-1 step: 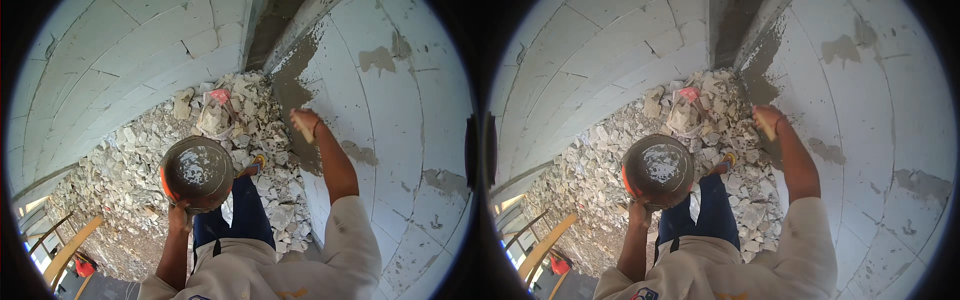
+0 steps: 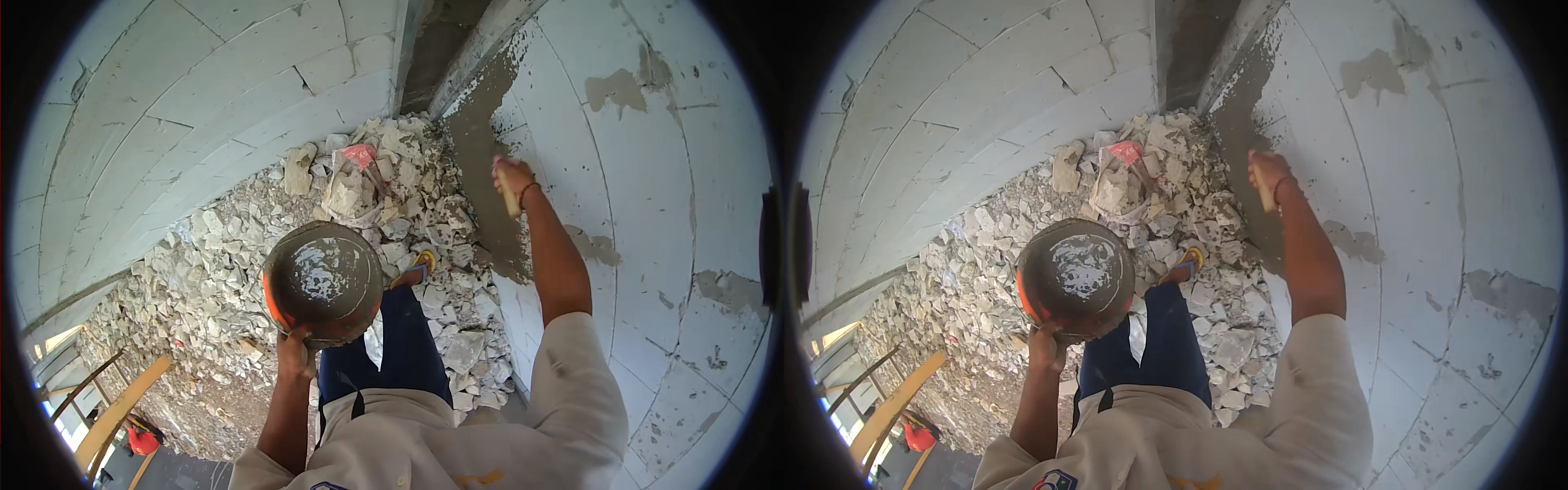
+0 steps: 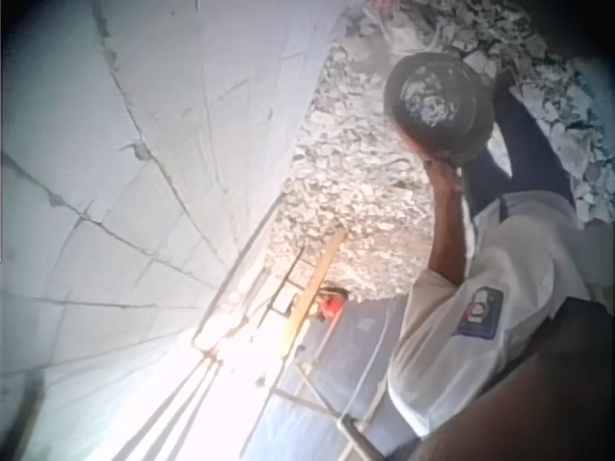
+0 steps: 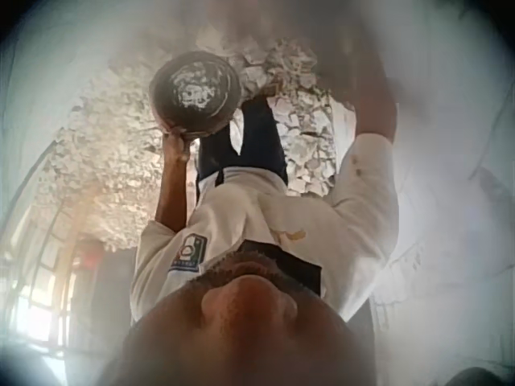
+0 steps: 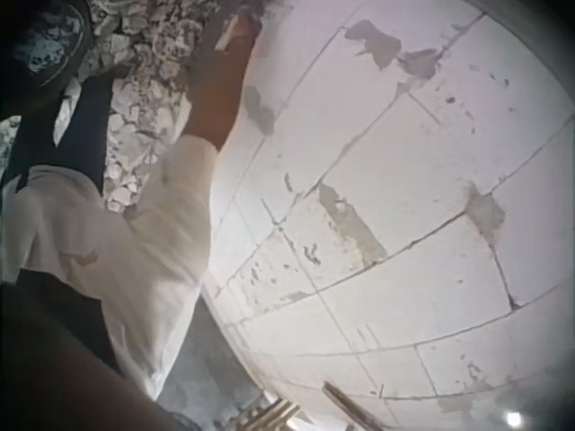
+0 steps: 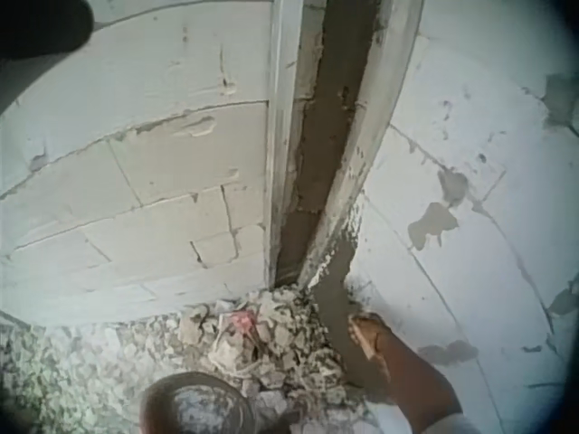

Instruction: The person applies a layer of wet plaster or mortar to a brick wall using a trowel, taking material from a small orange bucket and spreading it across the wall surface.

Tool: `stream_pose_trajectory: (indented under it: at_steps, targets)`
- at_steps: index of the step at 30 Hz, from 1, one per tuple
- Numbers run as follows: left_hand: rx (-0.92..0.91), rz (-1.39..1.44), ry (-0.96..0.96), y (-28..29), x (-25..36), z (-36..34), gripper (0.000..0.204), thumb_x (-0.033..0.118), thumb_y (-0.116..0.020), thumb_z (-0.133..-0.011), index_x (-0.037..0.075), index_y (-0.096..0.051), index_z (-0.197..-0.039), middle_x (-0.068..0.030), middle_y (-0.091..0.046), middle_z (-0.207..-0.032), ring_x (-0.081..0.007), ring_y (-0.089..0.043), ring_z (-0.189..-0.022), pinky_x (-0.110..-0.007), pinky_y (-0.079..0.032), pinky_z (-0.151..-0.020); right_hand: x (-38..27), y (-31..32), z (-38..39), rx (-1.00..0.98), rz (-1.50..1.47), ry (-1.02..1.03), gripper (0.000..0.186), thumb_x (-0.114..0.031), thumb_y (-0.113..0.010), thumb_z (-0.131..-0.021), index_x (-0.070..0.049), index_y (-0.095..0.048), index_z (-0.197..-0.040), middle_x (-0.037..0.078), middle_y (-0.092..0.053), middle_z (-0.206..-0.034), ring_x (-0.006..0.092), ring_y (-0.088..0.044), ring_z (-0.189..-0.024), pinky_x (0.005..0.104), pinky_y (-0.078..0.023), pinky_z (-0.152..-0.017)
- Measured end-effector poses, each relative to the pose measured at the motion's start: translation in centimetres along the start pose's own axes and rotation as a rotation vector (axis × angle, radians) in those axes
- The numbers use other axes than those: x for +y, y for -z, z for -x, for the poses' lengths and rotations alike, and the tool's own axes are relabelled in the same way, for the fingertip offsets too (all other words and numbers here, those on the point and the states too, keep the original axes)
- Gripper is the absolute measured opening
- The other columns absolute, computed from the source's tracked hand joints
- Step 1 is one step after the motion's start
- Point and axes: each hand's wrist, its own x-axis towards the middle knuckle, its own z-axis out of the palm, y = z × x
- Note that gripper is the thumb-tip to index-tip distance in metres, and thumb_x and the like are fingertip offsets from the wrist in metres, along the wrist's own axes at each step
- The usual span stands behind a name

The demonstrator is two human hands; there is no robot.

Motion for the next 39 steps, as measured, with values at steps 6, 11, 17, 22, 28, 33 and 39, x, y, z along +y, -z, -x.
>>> stream_pose_trajectory:
  at_steps: [6,11,17,22,28,33,39]
  targets:
    - [-0.001,-0.063,0.046,0.7,0.2,-1.2,0.046,-0.002,-0.045,-0.075,0.000,-0.042,-0.121,-0.0170,-0.056,-0.106,-0.0335,-0.062,-0.093,-0.049,-0.058,-0.074,-2.9,3.5,13.4,-0.219,0.370,0.854,0.032,-0.031,-0.066,-0.084,-0.002,-0.066,-0.099,0.004,-0.059,-0.071,0.0119,-0.054,-0.061,0.0257,-0.045,-0.059]
    - [-0.153,-0.131,0.014,0.2,-0.2,-1.5,0.041,0.001,-0.047,-0.075,-0.003,-0.046,-0.116,-0.0160,-0.057,-0.104,-0.0329,-0.064,-0.085,-0.048,-0.059,-0.060,0.5,-7.1,25.1,-0.364,1.334,0.642,0.025,-0.027,-0.055,-0.086,-0.005,-0.065,-0.089,0.017,-0.065,-0.086,0.0330,-0.066,-0.083,0.0417,-0.053,-0.073]
    - [-0.222,-0.088,0.002,-0.7,1.0,-1.1,0.039,0.003,-0.048,-0.077,-0.005,-0.047,-0.115,-0.0158,-0.058,-0.103,-0.0303,-0.064,-0.087,-0.045,-0.058,-0.062,6.1,-10.7,26.8,-0.086,1.123,0.822,0.018,-0.022,-0.061,-0.083,-0.005,-0.066,-0.087,0.015,-0.064,-0.088,0.0288,-0.066,-0.080,0.0383,-0.054,-0.068]
    - [-0.219,-0.043,0.055,-1.3,2.3,0.3,0.038,0.001,-0.047,-0.079,-0.005,-0.047,-0.116,-0.0163,-0.058,-0.103,-0.0312,-0.064,-0.086,-0.046,-0.058,-0.066,6.0,-8.8,28.7,-0.010,0.897,0.971,0.021,-0.027,-0.061,-0.085,-0.006,-0.063,-0.090,0.009,-0.060,-0.086,0.0270,-0.064,-0.079,0.0380,-0.053,-0.067]
    - [-0.081,-0.013,0.055,-1.2,1.9,0.7,0.039,0.000,-0.045,-0.077,-0.005,-0.047,-0.115,-0.0176,-0.058,-0.104,-0.0328,-0.064,-0.087,-0.047,-0.058,-0.069,3.7,-6.8,23.6,-0.514,0.394,1.045,0.027,-0.023,-0.062,-0.089,-0.003,-0.063,-0.108,0.011,-0.065,-0.085,0.0200,-0.062,-0.065,0.0307,-0.050,-0.059]
    - [0.014,-0.020,-0.006,-0.8,0.9,1.0,0.045,-0.001,-0.044,-0.077,-0.002,-0.043,-0.122,-0.0165,-0.056,-0.107,-0.0310,-0.062,-0.092,-0.046,-0.057,-0.074,0.5,-1.3,8.5,-0.843,0.000,-0.009,0.024,-0.028,-0.055,-0.094,-0.005,-0.059,-0.099,0.007,-0.061,-0.077,0.0123,-0.057,-0.057,0.0271,-0.049,-0.049]
    - [-0.016,-0.073,0.030,-0.3,0.8,1.8,0.048,-0.001,-0.044,-0.077,0.000,-0.041,-0.125,-0.0157,-0.053,-0.110,-0.0306,-0.060,-0.096,-0.046,-0.056,-0.078,-9.8,8.7,6.7,0.033,-0.137,0.611,0.026,-0.033,-0.057,-0.090,-0.008,-0.061,-0.096,-0.001,-0.058,-0.078,0.0059,-0.052,-0.060,0.0212,-0.044,-0.054]
